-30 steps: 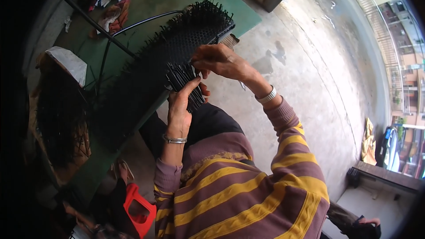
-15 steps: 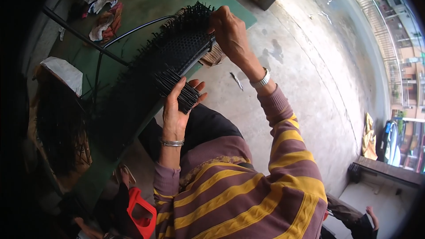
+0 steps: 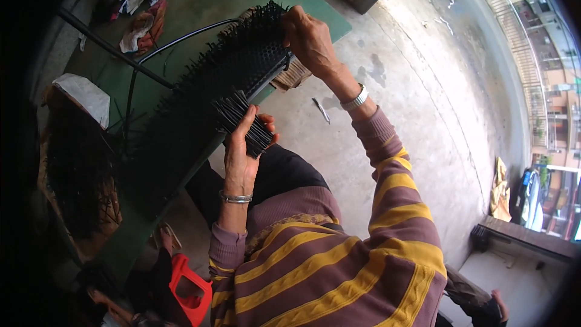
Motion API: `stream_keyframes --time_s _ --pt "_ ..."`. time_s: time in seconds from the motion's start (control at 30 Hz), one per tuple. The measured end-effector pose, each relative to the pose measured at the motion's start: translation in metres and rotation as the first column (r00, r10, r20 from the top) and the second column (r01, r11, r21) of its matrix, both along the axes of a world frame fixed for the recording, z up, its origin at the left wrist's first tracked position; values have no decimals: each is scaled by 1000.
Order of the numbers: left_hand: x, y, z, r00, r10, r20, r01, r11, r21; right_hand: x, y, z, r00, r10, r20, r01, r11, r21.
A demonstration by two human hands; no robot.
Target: Sorting and inserting bristles into a spiked board to assemble a brush.
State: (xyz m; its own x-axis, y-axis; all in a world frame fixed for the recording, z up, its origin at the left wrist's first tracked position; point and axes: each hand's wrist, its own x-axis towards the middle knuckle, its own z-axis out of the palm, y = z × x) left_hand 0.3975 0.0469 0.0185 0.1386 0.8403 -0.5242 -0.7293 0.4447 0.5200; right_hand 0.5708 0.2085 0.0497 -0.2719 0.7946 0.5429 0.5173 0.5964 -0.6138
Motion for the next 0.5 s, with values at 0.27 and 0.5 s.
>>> stream_keyframes --time_s 0.27,0.5 --pt "-2 -3 3 999 41 -28 -40 999 25 -2 1 1 1000 -16 -14 15 999 -45" --pt "1 -4 5 996 84 -13 -84 996 -10 -2 -2 -3 998 -44 -37 39 993 -111"
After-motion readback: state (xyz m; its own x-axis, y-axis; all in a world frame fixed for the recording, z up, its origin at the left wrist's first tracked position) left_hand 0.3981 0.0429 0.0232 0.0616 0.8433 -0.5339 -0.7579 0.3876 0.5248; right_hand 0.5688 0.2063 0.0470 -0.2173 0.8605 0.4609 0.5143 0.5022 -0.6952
